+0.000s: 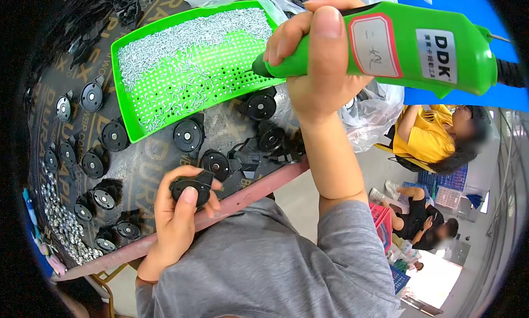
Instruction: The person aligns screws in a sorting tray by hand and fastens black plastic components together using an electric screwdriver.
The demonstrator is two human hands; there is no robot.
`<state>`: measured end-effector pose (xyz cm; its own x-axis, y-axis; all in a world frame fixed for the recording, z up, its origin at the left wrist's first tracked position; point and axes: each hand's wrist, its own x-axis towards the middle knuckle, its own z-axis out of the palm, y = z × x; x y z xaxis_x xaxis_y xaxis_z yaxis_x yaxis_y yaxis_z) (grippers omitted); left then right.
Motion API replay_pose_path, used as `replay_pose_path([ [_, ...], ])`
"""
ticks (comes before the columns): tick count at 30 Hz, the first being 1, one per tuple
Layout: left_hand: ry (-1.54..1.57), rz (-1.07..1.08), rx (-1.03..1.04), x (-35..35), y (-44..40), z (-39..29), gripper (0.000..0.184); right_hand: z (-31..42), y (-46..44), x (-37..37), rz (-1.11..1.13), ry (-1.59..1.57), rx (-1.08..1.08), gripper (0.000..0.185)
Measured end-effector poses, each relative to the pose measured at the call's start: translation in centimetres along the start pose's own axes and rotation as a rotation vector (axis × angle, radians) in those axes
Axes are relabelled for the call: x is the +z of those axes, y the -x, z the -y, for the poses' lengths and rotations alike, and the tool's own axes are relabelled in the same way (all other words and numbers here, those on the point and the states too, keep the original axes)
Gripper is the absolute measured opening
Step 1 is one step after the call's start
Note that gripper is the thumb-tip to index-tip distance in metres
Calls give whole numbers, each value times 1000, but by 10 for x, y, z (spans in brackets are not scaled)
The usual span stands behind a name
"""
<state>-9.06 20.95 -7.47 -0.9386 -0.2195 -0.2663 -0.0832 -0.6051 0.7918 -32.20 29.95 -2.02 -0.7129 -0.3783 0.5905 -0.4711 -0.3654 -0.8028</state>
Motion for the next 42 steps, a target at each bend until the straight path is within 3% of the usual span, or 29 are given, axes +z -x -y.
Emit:
replay_pose_path([
  [4, -130, -4, 18, -5, -2, 1, 29, -1, 1, 0, 6, -15, 2, 27],
  [10, -63, -59, -83, 0, -2, -1, 29, -1, 1, 3, 11, 72, -26, 27],
  [12, -49, -65, -63, -3, -1, 4, 29, -3, -1, 7, -61, -90, -74, 22],
  [16, -24, -10, -87, -4, -1, 1, 25, -2, -1, 6, -29, -100, -78, 22],
  [18, -17, -15, -102, -4, -2, -3, 24, 9, 2, 6, -73, 33, -50, 30],
  [21, 32, -17, -108, -3, -1, -3, 22, 58, 8, 6, 154, -143, -71, 40],
  [22, 23, -17, -112, -4, -1, -2, 22, 74, 8, 4, 402, -234, -24, 43],
  [23, 13, -18, -122, -6, -1, -2, 22, 94, 20, 24, 278, -253, 3, 44],
  [28, 20, -18, -116, -7, 0, 3, 22, 103, 59, 54, 258, -342, -147, 30],
  [42, -104, -20, -51, -8, 1, 5, 22, 80, 59, 64, 452, -295, -100, 37],
])
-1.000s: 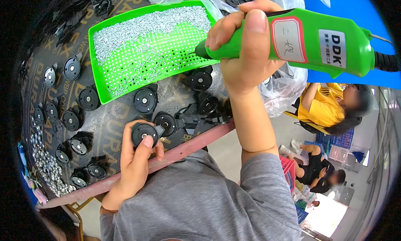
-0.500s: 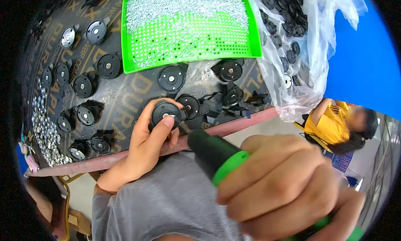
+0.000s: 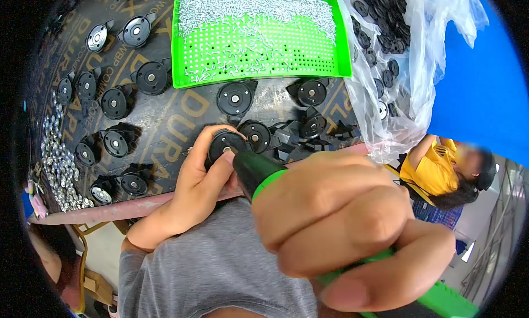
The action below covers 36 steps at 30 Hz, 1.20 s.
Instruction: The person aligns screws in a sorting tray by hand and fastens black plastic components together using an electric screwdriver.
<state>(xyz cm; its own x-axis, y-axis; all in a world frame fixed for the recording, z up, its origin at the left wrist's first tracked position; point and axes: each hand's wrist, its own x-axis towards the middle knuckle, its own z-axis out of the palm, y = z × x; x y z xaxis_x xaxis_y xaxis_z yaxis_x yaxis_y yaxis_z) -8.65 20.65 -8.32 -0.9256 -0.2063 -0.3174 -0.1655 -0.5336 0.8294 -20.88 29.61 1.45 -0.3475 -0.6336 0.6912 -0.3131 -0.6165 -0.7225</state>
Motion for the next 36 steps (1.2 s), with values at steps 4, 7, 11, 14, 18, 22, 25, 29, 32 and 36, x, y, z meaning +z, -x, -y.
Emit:
replay_pose_path([
  [4, -108, -6, -1, 0, 2, -4, 22, 5, 0, 3, -23, 79, 63, 36],
  [7, -185, 14, 37, 0, 2, -2, 23, 4, 2, 4, -124, 28, 17, 34],
  [11, -220, -42, 101, 4, 1, 1, 27, 14, -4, -14, -2, -193, 3, 27],
  [14, 157, -118, 57, 9, 1, 2, 31, 21, -19, -41, -28, -126, -45, 32],
  [18, 95, -74, 7, 5, 2, -4, 26, -10, -18, -74, -350, 205, -4, 39],
  [22, -155, 18, 193, -4, -1, -1, 15, -56, -18, -94, -577, 314, -15, 27],
  [25, -61, 5, 222, 2, -4, 6, 13, -58, -13, -98, -553, 449, 72, 31],
  [29, 98, 13, 97, 8, -2, -1, 21, -59, -13, -100, -539, 456, 82, 32],
  [32, 92, 20, 43, 2, -2, -3, 24, -59, -13, -101, -543, 411, 66, 34],
  [36, 113, -25, -24, 3, -3, -6, 24, -34, -12, -90, -488, 264, -15, 41],
])
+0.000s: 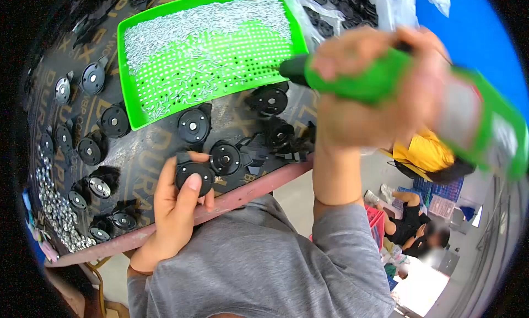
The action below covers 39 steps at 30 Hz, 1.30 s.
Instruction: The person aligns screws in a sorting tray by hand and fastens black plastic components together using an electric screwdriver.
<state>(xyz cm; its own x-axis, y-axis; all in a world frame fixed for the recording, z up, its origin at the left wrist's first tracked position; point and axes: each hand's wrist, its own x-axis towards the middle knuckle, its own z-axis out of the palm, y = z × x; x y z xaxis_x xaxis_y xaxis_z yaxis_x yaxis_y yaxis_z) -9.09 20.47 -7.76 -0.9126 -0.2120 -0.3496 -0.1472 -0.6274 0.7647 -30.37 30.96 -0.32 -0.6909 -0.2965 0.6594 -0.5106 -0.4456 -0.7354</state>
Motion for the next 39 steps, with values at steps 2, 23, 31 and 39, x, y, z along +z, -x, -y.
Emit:
replay_pose_path([
  [2, 36, -2, -91, 2, 1, -6, 24, 30, 4, 10, 178, -96, -19, 42],
  [23, 219, 51, -15, -5, 0, 6, 37, 70, 13, 20, 96, -88, 4, 36],
  [31, -381, 71, -64, 7, 0, -13, 52, 54, 13, -15, -8, 52, 24, 41],
  [39, -1341, -445, 725, -23, 56, -31, 37, 49, 11, -34, -156, -93, 9, 33],
])
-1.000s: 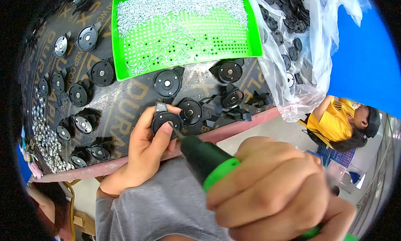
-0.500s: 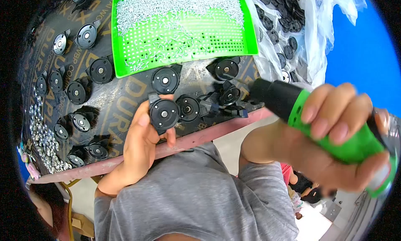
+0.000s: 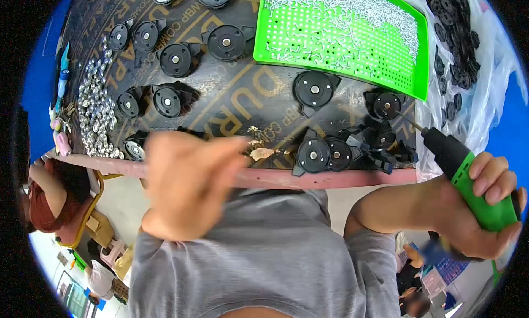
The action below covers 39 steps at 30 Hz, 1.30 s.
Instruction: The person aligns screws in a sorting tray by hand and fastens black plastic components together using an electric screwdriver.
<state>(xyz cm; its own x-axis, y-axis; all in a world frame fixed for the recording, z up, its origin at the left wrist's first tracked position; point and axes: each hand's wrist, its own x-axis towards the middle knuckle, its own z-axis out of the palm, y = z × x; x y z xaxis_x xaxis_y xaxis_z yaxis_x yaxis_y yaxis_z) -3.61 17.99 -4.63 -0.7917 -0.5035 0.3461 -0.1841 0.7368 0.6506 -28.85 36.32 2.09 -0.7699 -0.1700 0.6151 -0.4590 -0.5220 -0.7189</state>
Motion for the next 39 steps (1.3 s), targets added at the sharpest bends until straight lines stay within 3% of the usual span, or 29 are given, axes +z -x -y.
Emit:
replay_pose_path([
  [4, -544, 157, -325, -57, 6, 3, 37, 0, -3, -10, 7, 28, 20, 31],
  [6, -619, 231, -355, -56, 12, 4, 38, 1, 3, 18, -42, 104, -10, 34],
  [7, -593, 244, -366, -52, 15, 5, 39, -3, -1, 4, 114, 21, -25, 44],
  [10, -507, 236, -311, -42, 17, 3, 37, -6, -1, 18, 156, 12, -34, 43],
  [13, -240, 306, -314, -41, 15, 4, 29, -19, -2, 25, 58, 32, -56, 37],
  [15, -62, 318, -451, -33, 11, -6, 31, -29, -2, 28, 80, 42, -20, 38],
  [16, 9, 300, -411, -28, 11, -6, 33, -35, -4, 28, 83, 50, -8, 37],
  [18, 343, 219, -541, -12, 4, -12, 35, -45, -5, 31, 62, 58, 34, 36],
  [21, 854, 187, -601, 11, -26, -21, 53, -56, -2, 32, 94, 101, 101, 31],
  [22, 888, 240, -513, 20, -34, -20, 56, -58, 0, 32, 123, 118, 105, 31],
  [23, 969, 279, -615, 27, -39, -21, 50, -62, 0, 30, 149, 59, 90, 29],
  [25, 1268, 407, -611, 43, -38, -16, 46, -64, 2, 29, 180, 57, 100, 32],
  [33, 1287, 428, -571, 64, -32, -10, 37, -67, 4, 30, 198, 112, 94, 36],
  [35, 1310, 324, -708, 64, -38, -18, 35, -68, 4, 28, 206, 76, 96, 38],
  [39, 1274, 296, -741, 66, -39, -19, 34, -70, 3, 27, 234, 71, 81, 40],
])
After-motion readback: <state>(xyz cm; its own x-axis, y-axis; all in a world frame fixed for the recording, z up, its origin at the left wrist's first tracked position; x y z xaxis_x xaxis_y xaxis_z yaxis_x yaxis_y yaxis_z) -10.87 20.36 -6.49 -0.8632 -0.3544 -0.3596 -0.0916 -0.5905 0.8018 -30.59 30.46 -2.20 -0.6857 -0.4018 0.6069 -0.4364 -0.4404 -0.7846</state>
